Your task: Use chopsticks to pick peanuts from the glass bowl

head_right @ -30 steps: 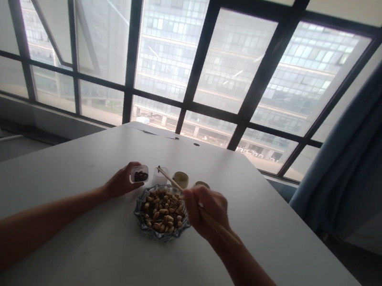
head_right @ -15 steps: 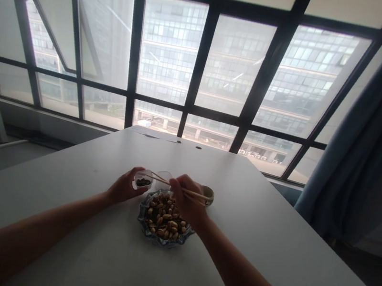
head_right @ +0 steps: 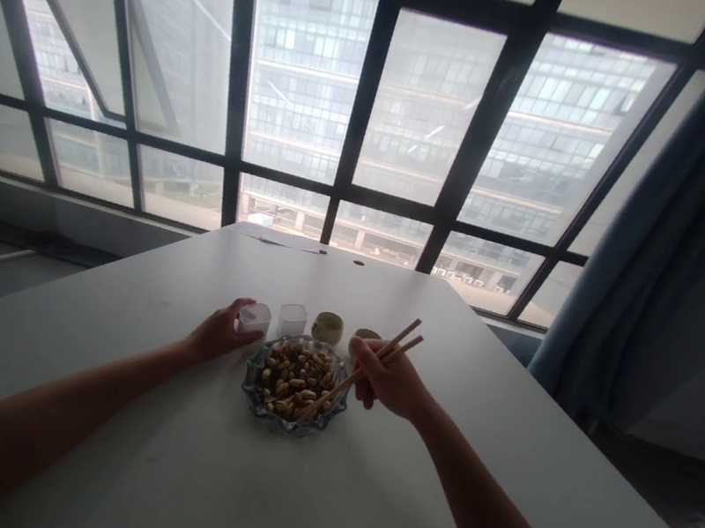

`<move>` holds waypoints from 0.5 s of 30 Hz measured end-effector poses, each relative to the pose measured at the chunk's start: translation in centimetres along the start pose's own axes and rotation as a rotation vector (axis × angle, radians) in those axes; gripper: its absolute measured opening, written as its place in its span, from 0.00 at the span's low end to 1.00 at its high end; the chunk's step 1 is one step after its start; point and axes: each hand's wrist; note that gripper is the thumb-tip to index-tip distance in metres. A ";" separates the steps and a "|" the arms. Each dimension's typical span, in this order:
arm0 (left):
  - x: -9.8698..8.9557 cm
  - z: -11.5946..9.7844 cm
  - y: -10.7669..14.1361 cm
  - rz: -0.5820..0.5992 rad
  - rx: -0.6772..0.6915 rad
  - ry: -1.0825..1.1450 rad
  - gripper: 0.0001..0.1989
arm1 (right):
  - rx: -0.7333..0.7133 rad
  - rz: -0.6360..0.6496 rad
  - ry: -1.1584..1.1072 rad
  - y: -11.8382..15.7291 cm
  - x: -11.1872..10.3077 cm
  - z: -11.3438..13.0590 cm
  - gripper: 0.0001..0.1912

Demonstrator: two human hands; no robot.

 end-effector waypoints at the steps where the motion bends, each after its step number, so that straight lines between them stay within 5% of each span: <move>1: 0.0 0.0 0.0 0.010 -0.006 -0.001 0.34 | -0.012 0.022 0.002 -0.1 0.4 -0.1 0.32; 15: -0.2 -0.4 -0.1 0.088 -0.055 -0.022 0.36 | -0.453 -0.176 0.196 0.2 2.8 -1.1 0.22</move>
Point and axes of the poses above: each hand's wrist, its own y-axis away from the middle knuckle, its own x-axis out of the palm, z = x × y, and after that the axes turned 14 degrees about x, right-handed
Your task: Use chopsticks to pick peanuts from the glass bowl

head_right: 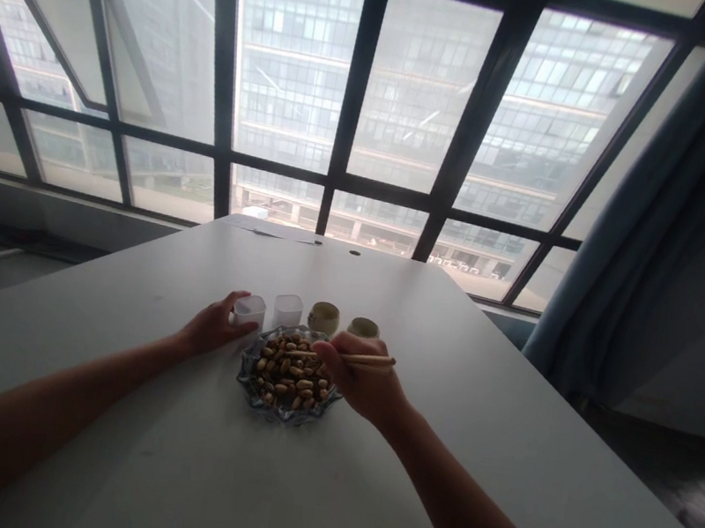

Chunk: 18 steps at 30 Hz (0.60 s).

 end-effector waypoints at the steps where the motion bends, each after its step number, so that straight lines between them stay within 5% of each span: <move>1: 0.0 0.0 0.0 0.003 0.001 -0.006 0.36 | 0.010 0.003 -0.011 0.0 -0.1 0.3 0.23; 11: 0.0 0.1 0.0 0.019 0.002 -0.045 0.36 | 0.168 0.114 -0.141 0.4 0.5 1.7 0.21; 18: 0.1 0.0 0.0 0.025 0.007 -0.058 0.36 | 0.146 0.196 -0.086 0.6 1.0 1.7 0.21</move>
Point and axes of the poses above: each hand's wrist, its own y-axis away from the middle knuckle, its own x-axis out of the palm, z = x × y, and after that the axes turned 14 degrees about x, right-handed
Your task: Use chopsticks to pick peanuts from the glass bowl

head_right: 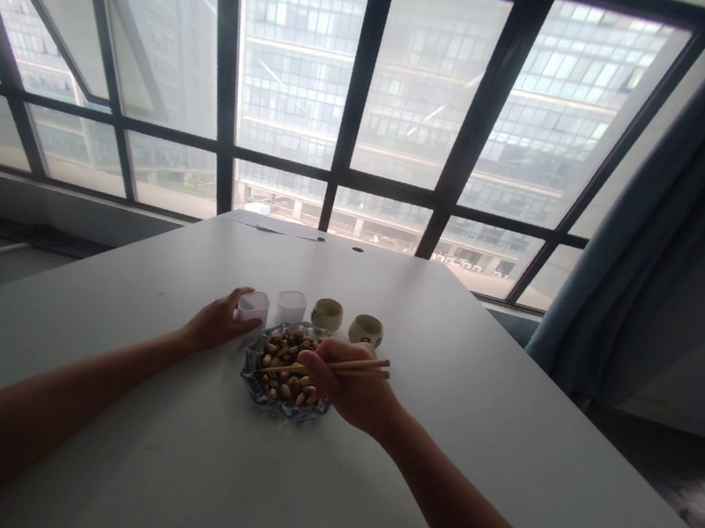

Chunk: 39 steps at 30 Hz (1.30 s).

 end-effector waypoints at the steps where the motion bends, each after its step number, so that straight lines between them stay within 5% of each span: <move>1: 0.0 0.0 0.0 0.001 0.000 -0.003 0.36 | -0.007 -0.001 0.008 0.0 -0.1 0.0 0.22; 20: -0.1 -0.2 0.0 0.012 0.009 0.002 0.35 | -0.273 -0.025 0.100 -0.1 1.2 -1.0 0.17; 32: -0.2 -0.3 0.1 0.014 -0.001 -0.025 0.35 | -0.186 -0.041 0.057 0.0 1.3 -0.8 0.18; 39: 0.1 0.1 0.1 0.010 0.016 -0.023 0.35 | 0.044 -0.077 -0.038 0.0 1.5 -0.8 0.23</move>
Point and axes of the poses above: each hand's wrist, its own y-axis away from the middle knuckle, its own x-axis out of the palm, z = x × y, and after that the axes turned 14 degrees about x, right-handed
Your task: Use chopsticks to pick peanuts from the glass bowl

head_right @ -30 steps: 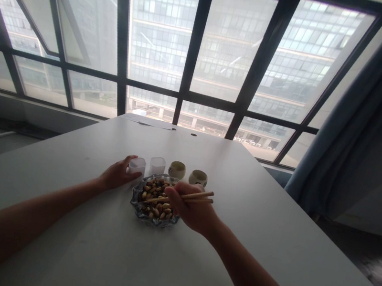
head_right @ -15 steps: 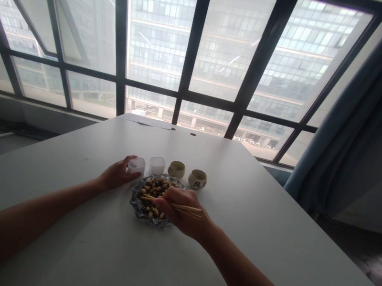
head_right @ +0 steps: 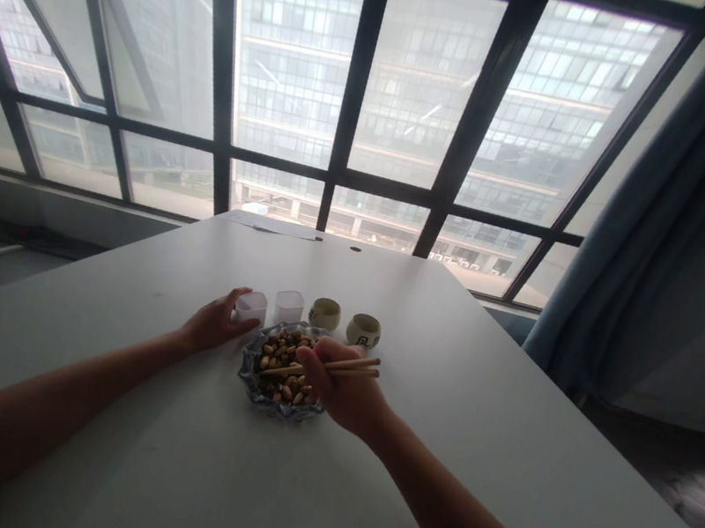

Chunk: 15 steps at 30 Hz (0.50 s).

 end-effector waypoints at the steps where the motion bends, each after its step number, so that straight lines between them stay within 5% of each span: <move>1: 0.0 0.0 0.0 0.000 0.001 0.000 0.35 | 0.021 0.006 -0.018 0.0 0.0 0.0 0.24; 15: -0.2 -0.3 0.0 0.001 -0.017 0.035 0.35 | 0.030 -0.007 -0.074 -0.2 -0.8 0.3 0.23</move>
Point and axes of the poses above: each hand's wrist, its own y-axis away from the middle knuckle, its own x-axis out of the palm, z = x × y, and after that the axes turned 14 degrees about x, right-handed
